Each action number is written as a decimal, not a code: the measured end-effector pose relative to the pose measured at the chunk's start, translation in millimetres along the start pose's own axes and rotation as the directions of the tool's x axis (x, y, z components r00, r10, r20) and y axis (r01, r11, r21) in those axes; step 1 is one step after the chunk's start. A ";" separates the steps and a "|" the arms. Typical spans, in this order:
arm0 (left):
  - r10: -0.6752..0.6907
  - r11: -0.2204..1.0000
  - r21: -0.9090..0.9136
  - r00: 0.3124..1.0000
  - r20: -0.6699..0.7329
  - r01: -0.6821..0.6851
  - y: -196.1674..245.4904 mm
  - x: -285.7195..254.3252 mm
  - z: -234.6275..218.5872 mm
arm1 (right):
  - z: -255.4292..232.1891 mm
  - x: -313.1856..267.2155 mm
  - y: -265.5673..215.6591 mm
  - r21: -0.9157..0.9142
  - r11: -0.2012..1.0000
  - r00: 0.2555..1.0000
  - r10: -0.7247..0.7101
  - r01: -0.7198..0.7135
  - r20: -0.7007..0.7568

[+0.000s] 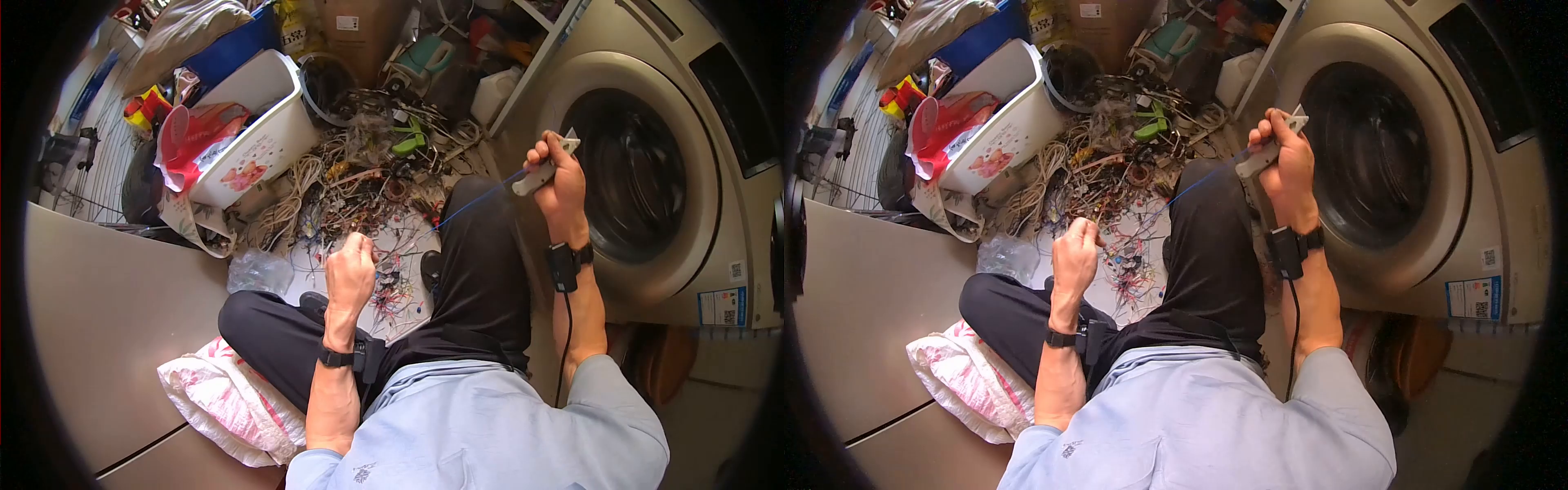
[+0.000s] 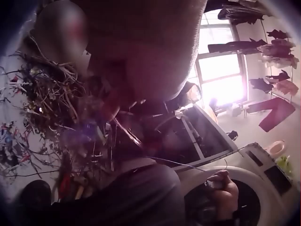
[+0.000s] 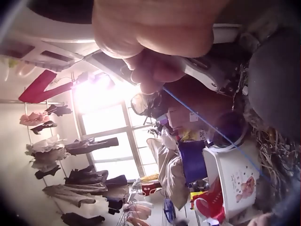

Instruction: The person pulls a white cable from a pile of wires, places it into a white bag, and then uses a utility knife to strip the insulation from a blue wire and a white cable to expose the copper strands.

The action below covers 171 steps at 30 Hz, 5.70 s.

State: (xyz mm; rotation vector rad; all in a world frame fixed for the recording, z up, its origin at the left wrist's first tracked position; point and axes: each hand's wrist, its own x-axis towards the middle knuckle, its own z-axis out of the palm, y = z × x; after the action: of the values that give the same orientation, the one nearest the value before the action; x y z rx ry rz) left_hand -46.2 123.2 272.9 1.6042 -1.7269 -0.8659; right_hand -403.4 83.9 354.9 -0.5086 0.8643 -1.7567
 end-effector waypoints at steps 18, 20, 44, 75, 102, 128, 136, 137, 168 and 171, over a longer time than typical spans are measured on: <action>-0.072 0.562 -0.644 0.806 0.588 0.520 17.0 -70.8 -41.5 | -11.5 115.0 23.6 -0.333 0.943 0.986 -0.043 -0.014 -0.162; -0.092 0.541 -0.664 0.821 0.564 0.516 9.7 -76.9 -48.1 | -14.2 128.5 26.6 -0.337 0.941 0.984 -0.041 -0.020 -0.171; -0.171 0.167 -0.983 0.984 0.048 0.077 -23.9 -192.5 -175.5 | -52.0 216.4 14.4 -0.977 -0.126 0.781 -0.586 0.174 0.214; -0.201 -0.064 -0.962 0.941 0.271 0.264 49.9 -73.0 -114.9 | 67.8 -126.2 128.3 0.026 0.832 0.832 0.552 -0.554 0.064; -0.076 -0.495 -0.793 0.927 -0.368 -0.355 0.8 -141.9 -259.4 | -13.0 152.9 110.5 -0.521 0.844 0.949 -0.049 -0.128 -0.312; -0.019 -0.354 -0.879 0.942 -0.335 -0.320 4.0 -94.4 -264.4 | -143.7 -8.0 70.3 -0.986 -0.144 0.894 0.424 -0.090 -0.143; 0.008 -0.331 -0.909 0.963 -0.270 -0.252 7.4 -73.0 -239.7 | -7.4 -67.7 -37.5 -0.969 -0.234 0.993 0.107 0.073 0.049; 0.009 -0.331 -0.910 0.963 -0.268 -0.250 7.7 -71.8 -237.6 | 21.9 -91.7 -32.6 -0.978 0.164 0.962 0.260 -0.127 -0.082; -0.333 -0.465 -0.719 0.854 -0.399 -0.517 -76.7 -104.8 -300.4 | 6.0 14.1 74.6 0.022 0.963 0.961 0.269 -0.269 -0.059; -0.386 -0.521 -0.639 0.824 -0.416 -0.566 -76.4 -104.4 -307.3 | -11.4 34.7 57.3 -0.081 0.975 0.971 0.196 -0.208 -0.139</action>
State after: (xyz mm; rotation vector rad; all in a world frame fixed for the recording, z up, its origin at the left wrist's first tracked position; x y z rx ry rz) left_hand 253.2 207.7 392.8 -0.0105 0.0762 -1.0395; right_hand -387.4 44.9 301.5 -0.3562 1.0579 -1.5800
